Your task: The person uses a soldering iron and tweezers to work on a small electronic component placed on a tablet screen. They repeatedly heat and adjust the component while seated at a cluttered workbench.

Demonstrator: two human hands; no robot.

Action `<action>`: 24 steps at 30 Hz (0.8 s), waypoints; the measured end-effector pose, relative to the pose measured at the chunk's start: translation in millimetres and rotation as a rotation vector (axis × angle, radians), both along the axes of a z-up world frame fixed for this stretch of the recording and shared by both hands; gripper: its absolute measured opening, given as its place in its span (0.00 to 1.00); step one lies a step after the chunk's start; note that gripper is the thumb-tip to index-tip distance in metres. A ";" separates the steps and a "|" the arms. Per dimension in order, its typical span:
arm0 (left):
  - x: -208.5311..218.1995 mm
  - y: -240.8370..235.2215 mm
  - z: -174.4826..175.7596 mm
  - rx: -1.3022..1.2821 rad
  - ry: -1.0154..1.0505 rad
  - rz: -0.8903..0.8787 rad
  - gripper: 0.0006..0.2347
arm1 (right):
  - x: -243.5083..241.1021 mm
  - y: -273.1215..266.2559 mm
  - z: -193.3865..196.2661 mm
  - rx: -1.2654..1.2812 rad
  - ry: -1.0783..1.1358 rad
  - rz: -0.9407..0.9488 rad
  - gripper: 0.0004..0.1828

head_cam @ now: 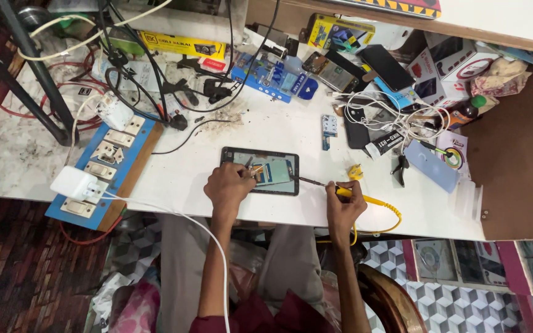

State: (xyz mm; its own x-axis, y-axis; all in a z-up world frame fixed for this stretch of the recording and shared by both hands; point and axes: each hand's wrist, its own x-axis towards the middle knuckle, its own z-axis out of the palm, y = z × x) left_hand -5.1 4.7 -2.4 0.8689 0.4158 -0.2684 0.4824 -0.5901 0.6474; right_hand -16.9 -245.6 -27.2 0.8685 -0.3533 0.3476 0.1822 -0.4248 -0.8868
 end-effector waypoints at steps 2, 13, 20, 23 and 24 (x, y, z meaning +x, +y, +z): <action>-1.5 1.0 0.5 -0.010 -0.004 0.005 0.07 | -0.1 -0.4 -0.5 0.015 0.037 -0.013 0.11; 1.0 -1.3 1.4 0.029 -0.018 -0.003 0.07 | -1.7 5.7 6.4 0.063 0.046 -0.007 0.12; -0.4 -2.2 3.6 0.006 0.014 -0.007 0.06 | -3.3 2.4 3.4 0.019 0.026 -0.024 0.12; 1.5 -0.9 7.0 0.006 0.008 -0.015 0.07 | -1.3 1.9 3.2 0.013 -0.002 -0.018 0.12; 0.9 -0.6 6.8 0.009 0.027 -0.027 0.06 | -2.0 1.3 2.7 0.004 -0.016 -0.013 0.12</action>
State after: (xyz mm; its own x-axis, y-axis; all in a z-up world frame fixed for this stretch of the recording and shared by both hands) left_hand -4.1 4.2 4.4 0.8723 0.3952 -0.2879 0.4835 -0.6090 0.6288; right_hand -19.0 -244.3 -24.6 0.8582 -0.3661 0.3598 0.1906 -0.4234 -0.8857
